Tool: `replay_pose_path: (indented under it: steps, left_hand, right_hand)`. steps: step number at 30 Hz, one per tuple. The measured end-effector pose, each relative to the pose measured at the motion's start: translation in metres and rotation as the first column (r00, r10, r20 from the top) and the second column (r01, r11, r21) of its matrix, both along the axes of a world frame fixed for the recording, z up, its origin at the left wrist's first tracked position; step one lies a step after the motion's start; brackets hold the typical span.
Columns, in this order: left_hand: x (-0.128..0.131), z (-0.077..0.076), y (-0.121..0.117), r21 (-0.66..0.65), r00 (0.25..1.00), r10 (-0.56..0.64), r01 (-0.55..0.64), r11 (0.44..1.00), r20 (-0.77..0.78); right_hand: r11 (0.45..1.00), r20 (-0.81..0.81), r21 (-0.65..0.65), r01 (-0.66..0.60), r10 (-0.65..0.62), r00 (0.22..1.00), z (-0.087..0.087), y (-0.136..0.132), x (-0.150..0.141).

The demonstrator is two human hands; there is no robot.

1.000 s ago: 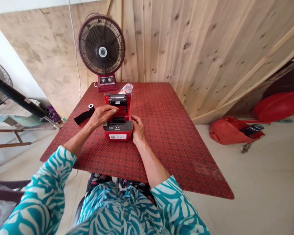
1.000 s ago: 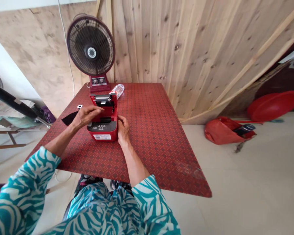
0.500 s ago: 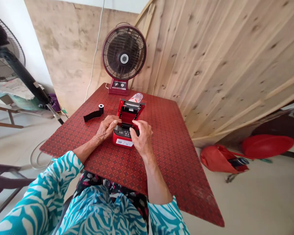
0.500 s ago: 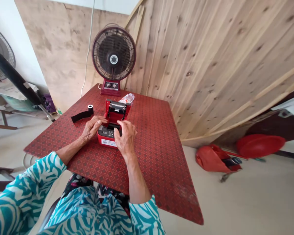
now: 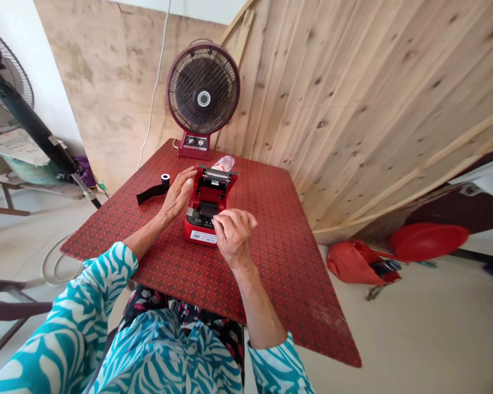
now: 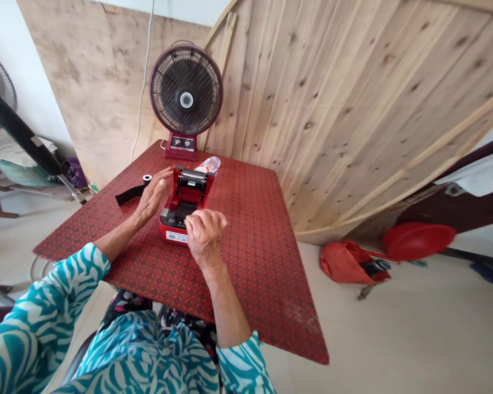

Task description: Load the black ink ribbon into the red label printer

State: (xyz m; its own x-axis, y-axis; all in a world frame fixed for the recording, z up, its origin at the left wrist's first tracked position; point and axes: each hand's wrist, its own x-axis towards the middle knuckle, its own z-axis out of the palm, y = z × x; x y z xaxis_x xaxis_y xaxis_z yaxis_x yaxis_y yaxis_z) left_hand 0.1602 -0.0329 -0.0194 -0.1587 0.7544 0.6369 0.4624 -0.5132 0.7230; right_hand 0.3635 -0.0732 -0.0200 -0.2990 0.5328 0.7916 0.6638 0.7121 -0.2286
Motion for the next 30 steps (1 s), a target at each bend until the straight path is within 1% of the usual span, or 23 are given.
replay_pose_path:
  steps: [3,6,9,13,16,20,22,23,25,26,27,28,29,30]
  left_hand:
    - [0.004,0.008,0.01,-0.047,0.999,-0.043,0.043,0.998,0.007]
    - [0.005,0.01,0.012,-0.069,0.995,-0.041,0.047,0.996,0.089]
    - [0.001,0.012,0.012,-0.077,0.986,-0.073,0.085,0.993,0.147]
    - [-0.008,0.014,0.007,-0.054,0.985,-0.108,0.116,0.992,0.137]
    - [-0.013,0.006,-0.002,-0.048,0.984,-0.126,0.133,0.99,0.123]
    - [-0.013,-0.014,-0.015,-0.022,0.99,-0.14,0.141,0.99,0.026]
    - [-0.011,-0.022,-0.017,-0.012,0.99,-0.142,0.142,0.99,0.021]
    - [-0.01,-0.025,-0.017,-0.015,0.988,-0.147,0.148,0.989,0.046]
    - [-0.008,-0.03,-0.015,-0.042,0.98,-0.152,0.158,0.986,0.131]
    - [-0.007,-0.031,-0.013,-0.066,0.973,-0.147,0.161,0.985,0.178]
    - [-0.007,-0.032,-0.012,-0.098,0.965,-0.138,0.163,0.982,0.222]
    - [-0.006,-0.032,-0.011,-0.132,0.956,-0.13,0.168,0.977,0.262]
    - [-0.005,-0.032,-0.011,-0.168,0.947,-0.123,0.179,0.969,0.298]
    - [-0.005,-0.032,-0.011,-0.201,0.936,-0.118,0.192,0.961,0.33]
  right_hand:
    - [1.0,0.011,-0.003,-0.022,0.022,1.0,-0.002,-0.01,0.002]
    - [0.999,0.013,0.001,-0.04,0.04,0.999,-0.006,-0.017,0.002]
    - [0.995,0.023,0.084,-0.045,0.043,0.999,-0.011,-0.021,0.0]
    - [0.977,0.034,0.214,0.0,-0.007,0.999,-0.018,-0.023,-0.001]
    - [0.964,0.007,0.265,0.007,-0.009,1.0,-0.02,-0.024,-0.002]
    - [0.97,-0.013,0.241,-0.038,0.042,0.999,-0.02,-0.029,-0.001]
    - [0.982,-0.069,0.178,-0.067,0.08,0.994,-0.018,-0.029,0.002]
    - [0.99,-0.131,0.121,-0.075,0.091,0.987,-0.017,-0.027,0.003]
    - [0.995,-0.334,-0.057,-0.085,0.061,0.941,-0.013,-0.017,0.007]
    - [0.98,-0.454,-0.172,-0.098,0.009,0.891,-0.011,-0.01,0.008]
    - [0.947,-0.571,-0.291,-0.133,-0.06,0.818,-0.01,-0.001,0.009]
    - [0.895,-0.656,-0.402,-0.194,-0.134,0.743,-0.009,0.009,0.009]
    - [0.833,-0.717,-0.485,-0.268,-0.203,0.667,-0.01,0.019,0.008]
    - [0.762,-0.756,-0.538,-0.36,-0.248,0.606,-0.011,0.028,0.007]
